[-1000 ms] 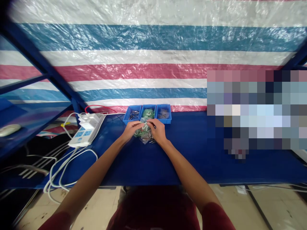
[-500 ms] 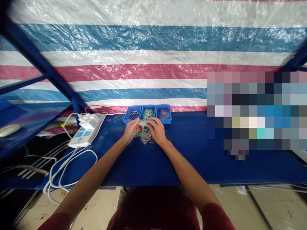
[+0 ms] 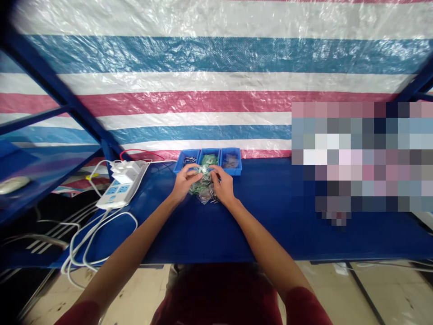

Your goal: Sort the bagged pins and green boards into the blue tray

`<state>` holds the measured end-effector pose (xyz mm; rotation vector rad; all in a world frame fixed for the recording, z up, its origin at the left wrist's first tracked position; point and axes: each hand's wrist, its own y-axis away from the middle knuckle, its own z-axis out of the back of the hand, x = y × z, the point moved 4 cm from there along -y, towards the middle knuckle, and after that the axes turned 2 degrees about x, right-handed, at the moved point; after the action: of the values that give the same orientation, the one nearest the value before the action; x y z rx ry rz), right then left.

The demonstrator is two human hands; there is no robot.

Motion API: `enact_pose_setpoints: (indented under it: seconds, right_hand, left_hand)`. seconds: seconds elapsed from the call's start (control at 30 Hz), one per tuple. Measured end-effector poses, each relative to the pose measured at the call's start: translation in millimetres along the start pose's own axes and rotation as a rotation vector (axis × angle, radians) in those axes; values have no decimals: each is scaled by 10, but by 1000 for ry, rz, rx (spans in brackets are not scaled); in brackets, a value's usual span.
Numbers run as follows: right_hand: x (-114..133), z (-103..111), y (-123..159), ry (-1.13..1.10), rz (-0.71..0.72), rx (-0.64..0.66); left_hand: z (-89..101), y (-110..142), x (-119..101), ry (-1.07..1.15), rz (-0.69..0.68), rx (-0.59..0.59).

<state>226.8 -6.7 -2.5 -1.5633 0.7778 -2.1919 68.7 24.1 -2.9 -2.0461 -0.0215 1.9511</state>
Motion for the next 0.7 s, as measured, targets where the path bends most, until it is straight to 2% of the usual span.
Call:
enact_pose_setpoints:
  seconds: [0.13,0.37,0.43,0.57,0.7]
  right_hand:
    - [31,-24,-1,68,136,23]
    - [0,-22,-7,114,190,-14]
    - [2,-10,-13,106,171,-24]
    - [-24,-11,-16,85,58,-15]
    - [-33,-21,-4,44,-18,6]
  left_hand:
    - [21,-13,-18,69,-24,-30]
    - [-28,-12,4,117,8,71]
    - [-21,-14,-9,102,-20,85]
    - [9,-31,-30,-67,-131,56]
    - [0,-30,23,-111,-68,40]
